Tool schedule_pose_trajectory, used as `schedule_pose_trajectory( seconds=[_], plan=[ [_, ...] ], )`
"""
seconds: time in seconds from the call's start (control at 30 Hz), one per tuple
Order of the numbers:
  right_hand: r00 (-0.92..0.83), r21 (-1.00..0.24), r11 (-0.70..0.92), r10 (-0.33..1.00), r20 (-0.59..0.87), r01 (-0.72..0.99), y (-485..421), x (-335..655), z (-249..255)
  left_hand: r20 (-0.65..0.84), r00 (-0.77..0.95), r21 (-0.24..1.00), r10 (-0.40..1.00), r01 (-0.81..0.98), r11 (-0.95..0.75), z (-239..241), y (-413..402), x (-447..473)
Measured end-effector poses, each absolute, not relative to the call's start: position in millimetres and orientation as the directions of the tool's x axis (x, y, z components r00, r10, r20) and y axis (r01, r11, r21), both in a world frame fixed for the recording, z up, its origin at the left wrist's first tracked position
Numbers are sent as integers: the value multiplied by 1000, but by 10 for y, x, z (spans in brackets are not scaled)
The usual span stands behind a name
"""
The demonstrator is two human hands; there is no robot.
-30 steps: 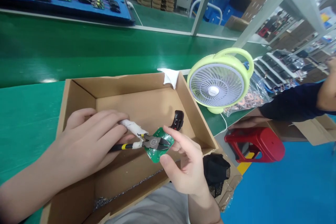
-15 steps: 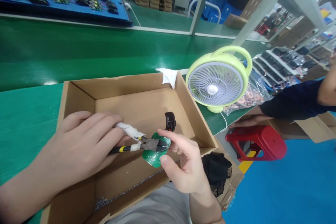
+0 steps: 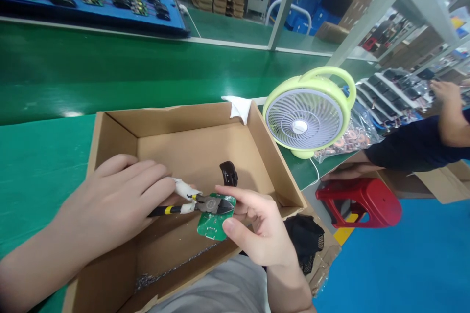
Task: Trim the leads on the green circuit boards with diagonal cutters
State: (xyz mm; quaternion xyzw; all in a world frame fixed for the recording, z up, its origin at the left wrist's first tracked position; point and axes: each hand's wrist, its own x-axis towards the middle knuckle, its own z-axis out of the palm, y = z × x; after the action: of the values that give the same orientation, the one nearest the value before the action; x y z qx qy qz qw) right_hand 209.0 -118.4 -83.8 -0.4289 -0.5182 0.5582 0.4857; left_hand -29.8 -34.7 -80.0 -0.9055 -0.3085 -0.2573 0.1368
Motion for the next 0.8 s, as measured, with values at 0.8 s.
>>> schedule_pose_trajectory(
  seconds=[0.8],
  plan=[
    [17,-964,54,999,52,-259,-1123,2115,-766,589,605,75,536,619,-782,-784,-233,-341]
  ],
)
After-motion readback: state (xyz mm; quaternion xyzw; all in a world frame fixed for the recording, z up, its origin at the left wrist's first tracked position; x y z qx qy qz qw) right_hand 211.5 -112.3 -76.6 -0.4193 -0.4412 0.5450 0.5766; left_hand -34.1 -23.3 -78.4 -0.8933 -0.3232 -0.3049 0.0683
